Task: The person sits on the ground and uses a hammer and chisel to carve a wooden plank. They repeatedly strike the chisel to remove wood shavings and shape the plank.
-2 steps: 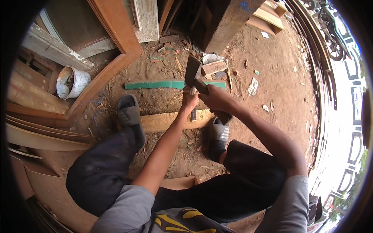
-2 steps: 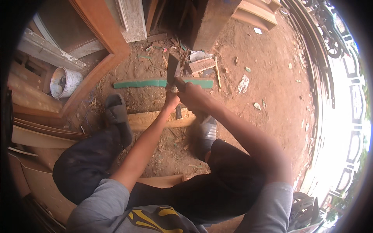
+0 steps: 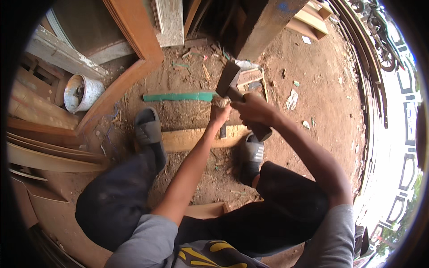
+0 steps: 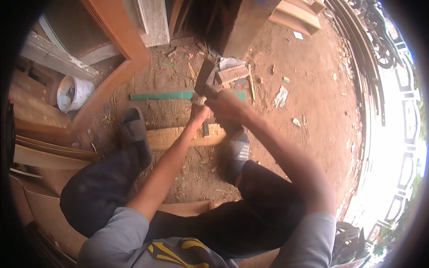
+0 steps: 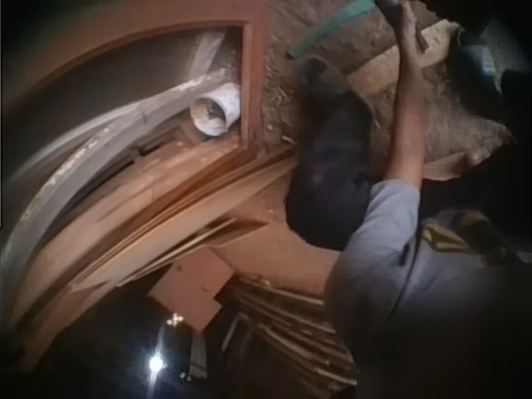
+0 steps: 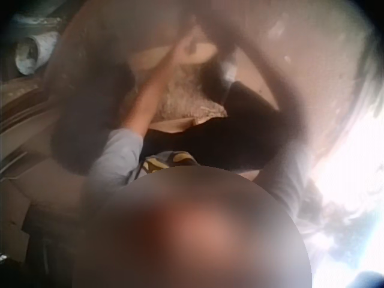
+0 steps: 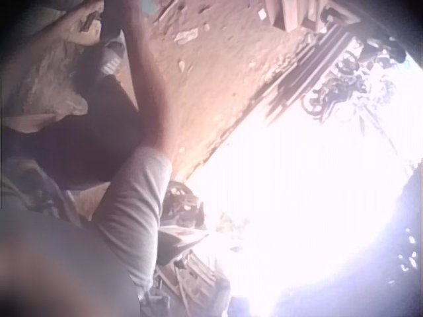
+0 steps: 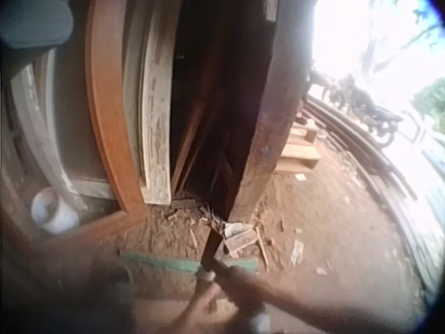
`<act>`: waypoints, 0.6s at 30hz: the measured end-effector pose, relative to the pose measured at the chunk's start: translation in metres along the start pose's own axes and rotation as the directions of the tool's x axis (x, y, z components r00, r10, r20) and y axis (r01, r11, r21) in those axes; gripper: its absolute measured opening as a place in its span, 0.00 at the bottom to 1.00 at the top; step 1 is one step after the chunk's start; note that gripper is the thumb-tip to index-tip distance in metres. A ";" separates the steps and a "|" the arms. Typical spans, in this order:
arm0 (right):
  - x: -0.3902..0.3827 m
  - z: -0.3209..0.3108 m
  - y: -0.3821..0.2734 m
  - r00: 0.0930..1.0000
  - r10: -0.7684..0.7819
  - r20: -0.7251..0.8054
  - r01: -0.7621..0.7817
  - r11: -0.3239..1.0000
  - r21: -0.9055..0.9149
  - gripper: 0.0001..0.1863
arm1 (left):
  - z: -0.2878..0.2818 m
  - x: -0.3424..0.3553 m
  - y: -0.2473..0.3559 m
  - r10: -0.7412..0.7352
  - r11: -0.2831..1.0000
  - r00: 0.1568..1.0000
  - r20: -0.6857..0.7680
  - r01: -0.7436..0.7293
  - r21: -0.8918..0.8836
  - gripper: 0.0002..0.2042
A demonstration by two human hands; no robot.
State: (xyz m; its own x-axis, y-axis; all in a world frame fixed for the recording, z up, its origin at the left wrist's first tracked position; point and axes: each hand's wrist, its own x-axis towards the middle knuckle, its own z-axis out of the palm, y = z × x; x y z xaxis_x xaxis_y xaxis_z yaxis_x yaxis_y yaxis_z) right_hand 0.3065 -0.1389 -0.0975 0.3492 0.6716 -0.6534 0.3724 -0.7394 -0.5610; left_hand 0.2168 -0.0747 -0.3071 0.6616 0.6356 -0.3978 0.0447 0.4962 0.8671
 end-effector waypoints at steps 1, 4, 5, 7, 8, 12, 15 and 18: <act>-0.008 -0.009 -0.010 0.998 0.046 0.042 -0.049 0.996 0.075 0.21 | -0.005 0.012 -0.004 -0.056 0.998 0.998 0.001 0.055 0.023 0.10; -0.036 -0.033 -0.033 0.998 -0.020 -0.067 0.028 0.991 0.131 0.20 | -0.010 0.013 -0.016 0.028 0.998 1.000 0.009 -0.029 0.060 0.09; -0.052 -0.042 -0.050 0.985 -0.072 -0.157 0.092 0.988 0.122 0.26 | -0.015 0.013 -0.015 0.057 0.995 0.998 -0.002 -0.057 0.084 0.08; -0.062 -0.062 -0.063 0.932 -0.183 -0.311 0.253 0.947 0.199 0.21 | -0.009 0.008 -0.010 0.021 0.996 1.000 -0.014 -0.019 0.084 0.06; -0.066 -0.064 -0.072 0.893 -0.219 -0.394 0.321 0.923 0.214 0.20 | -0.006 0.005 -0.007 0.020 0.998 1.000 -0.009 -0.019 0.068 0.07; -0.034 -0.028 -0.046 0.671 -0.373 -0.641 0.477 0.879 -0.012 0.18 | 0.000 0.002 0.000 0.047 0.997 0.999 0.026 -0.049 0.067 0.11; 0.003 0.024 0.023 0.919 -0.271 -0.285 0.222 0.956 -0.193 0.20 | -0.006 0.004 -0.006 0.070 0.991 0.995 -0.067 -0.062 0.120 0.08; 0.004 0.003 0.027 0.996 -0.058 -0.061 0.057 0.998 -0.018 0.21 | -0.013 0.011 0.003 -0.016 1.000 0.999 -0.034 0.016 0.014 0.07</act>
State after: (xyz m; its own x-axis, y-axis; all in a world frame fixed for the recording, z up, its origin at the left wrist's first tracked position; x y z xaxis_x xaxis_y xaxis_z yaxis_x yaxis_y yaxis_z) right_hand 0.3154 -0.1561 -0.1166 0.3788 0.7150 -0.5876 0.4069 -0.6989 -0.5881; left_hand 0.2145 -0.0590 -0.3127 0.6350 0.6474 -0.4216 0.0658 0.4984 0.8645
